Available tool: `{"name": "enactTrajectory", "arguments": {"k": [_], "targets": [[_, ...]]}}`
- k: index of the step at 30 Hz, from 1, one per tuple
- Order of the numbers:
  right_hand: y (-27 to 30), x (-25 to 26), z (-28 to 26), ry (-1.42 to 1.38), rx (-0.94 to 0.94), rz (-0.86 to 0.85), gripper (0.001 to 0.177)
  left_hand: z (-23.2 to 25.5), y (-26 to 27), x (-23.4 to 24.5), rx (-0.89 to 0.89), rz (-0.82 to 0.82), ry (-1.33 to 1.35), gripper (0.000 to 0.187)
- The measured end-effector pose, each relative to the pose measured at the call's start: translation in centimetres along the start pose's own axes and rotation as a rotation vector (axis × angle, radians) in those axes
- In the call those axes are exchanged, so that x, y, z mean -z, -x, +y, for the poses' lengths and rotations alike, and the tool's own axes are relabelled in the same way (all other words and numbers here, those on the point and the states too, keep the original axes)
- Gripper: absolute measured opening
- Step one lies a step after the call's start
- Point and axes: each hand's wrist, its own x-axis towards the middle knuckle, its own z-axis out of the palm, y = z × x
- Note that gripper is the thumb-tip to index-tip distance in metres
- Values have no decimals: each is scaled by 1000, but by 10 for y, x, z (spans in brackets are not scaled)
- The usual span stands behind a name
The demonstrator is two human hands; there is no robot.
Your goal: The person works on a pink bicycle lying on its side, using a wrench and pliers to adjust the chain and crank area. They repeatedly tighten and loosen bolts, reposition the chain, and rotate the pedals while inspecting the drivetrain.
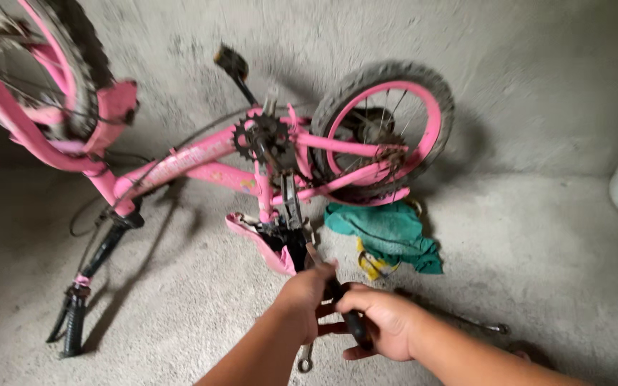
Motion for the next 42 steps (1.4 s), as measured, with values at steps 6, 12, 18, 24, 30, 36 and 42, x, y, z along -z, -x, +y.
{"name": "enactTrajectory", "arguments": {"k": [6, 12, 18, 24, 30, 36, 42], "targets": [[22, -37, -14, 271, 117, 133, 28, 16, 13, -17, -35, 72, -145, 19], [31, -60, -31, 85, 374, 254, 23, 48, 18, -11, -270, -54, -137, 16], [45, -52, -64, -167, 356, 326, 20, 71, 48, 28, -200, -160, 108, 21], [43, -43, -60, -97, 233, 66, 26, 67, 55, 47, -151, -289, 107, 30], [48, -47, -67, -123, 292, 102, 21, 61, 46, 66, -381, 25, -151, 33], [33, -120, -62, -230, 279, -23, 11, 58, 35, 65, -390, -62, 75, 37], [3, -141, -66, -114, 200, 23, 11, 72, 46, 74, -240, -111, 71, 53]]}}
